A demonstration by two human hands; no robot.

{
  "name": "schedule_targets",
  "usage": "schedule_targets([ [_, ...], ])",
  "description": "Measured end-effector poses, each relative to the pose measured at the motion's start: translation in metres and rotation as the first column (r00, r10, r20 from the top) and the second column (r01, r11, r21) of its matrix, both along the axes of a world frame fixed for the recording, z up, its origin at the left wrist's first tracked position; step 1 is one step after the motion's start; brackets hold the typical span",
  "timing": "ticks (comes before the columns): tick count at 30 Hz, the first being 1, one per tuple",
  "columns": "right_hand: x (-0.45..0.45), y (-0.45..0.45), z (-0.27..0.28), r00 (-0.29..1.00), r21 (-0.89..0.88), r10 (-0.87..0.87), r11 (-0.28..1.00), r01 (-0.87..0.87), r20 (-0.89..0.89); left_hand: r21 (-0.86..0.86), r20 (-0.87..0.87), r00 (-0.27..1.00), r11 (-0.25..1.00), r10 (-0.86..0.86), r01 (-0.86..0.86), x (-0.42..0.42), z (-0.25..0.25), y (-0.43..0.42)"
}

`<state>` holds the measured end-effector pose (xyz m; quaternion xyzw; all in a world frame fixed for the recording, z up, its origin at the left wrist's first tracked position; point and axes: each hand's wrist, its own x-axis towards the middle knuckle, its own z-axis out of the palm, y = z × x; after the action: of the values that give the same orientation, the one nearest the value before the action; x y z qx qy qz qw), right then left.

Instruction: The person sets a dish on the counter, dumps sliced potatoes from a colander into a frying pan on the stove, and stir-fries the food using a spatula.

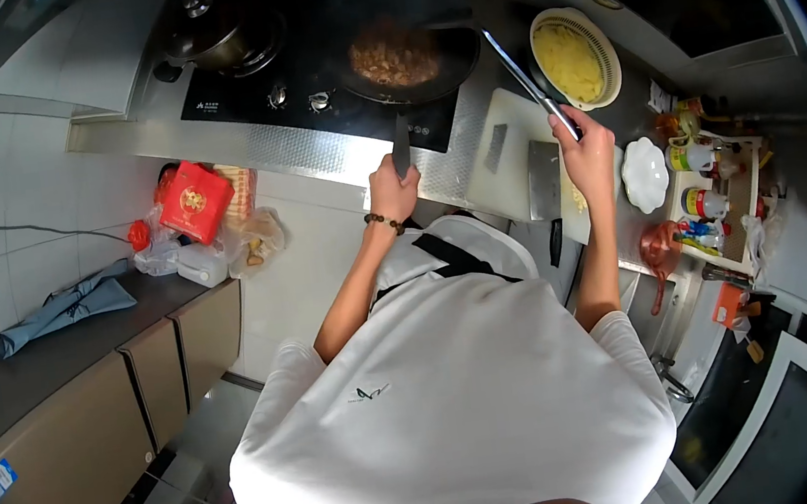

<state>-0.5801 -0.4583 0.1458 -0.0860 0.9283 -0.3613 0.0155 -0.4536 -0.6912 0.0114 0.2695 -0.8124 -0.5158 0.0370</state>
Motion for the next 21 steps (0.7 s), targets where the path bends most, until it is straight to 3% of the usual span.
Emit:
schedule_targets([
  [4, 0.001, 0.008, 0.001, 0.996, 0.023, 0.027, 0.999, -0.025, -0.082, -0.006, -0.096, 0.995, 1.0, -0.007, 0.006, 0.031, -0.004, 0.007],
  [6, 0.002, 0.008, -0.002, 0.997, 0.024, 0.015, 1.0, -0.013, -0.076, -0.101, -0.124, 0.992, 0.995, -0.016, 0.004, 0.029, -0.018, 0.003],
  [8, 0.0, 0.006, -0.001, 0.999, 0.002, 0.0, 1.0, 0.001, -0.048, -0.021, 0.0, 0.999, 0.999, -0.038, 0.038, 0.002, 0.001, -0.004],
  [12, 0.001, 0.009, 0.0, 0.992, 0.012, 0.036, 0.999, -0.035, -0.117, -0.011, -0.023, 1.0, 1.0, 0.0, 0.0, 0.019, 0.001, 0.01],
  [13, 0.005, 0.006, 0.011, 0.998, 0.035, 0.02, 0.999, -0.018, -0.055, -0.061, -0.061, 0.997, 0.997, -0.04, 0.036, 0.033, 0.006, 0.012],
  [16, 0.006, 0.01, 0.007, 0.995, -0.026, 0.002, 1.0, -0.004, -0.1, -0.073, -0.158, 0.987, 0.997, -0.03, 0.019, 0.038, -0.001, 0.013],
  [17, 0.006, 0.011, 0.006, 0.995, -0.02, 0.001, 1.0, -0.003, -0.097, -0.078, -0.011, 1.0, 0.997, -0.007, 0.007, 0.026, -0.008, 0.009],
  [18, 0.005, 0.011, 0.005, 0.994, -0.03, 0.004, 1.0, -0.008, -0.108, -0.073, -0.053, 0.998, 0.997, 0.035, -0.038, 0.013, -0.014, 0.011],
  [21, 0.008, 0.012, 0.01, 0.998, -0.027, 0.002, 1.0, -0.003, -0.057, -0.021, 0.03, 1.0, 1.0, -0.005, 0.005, 0.01, -0.006, 0.01],
])
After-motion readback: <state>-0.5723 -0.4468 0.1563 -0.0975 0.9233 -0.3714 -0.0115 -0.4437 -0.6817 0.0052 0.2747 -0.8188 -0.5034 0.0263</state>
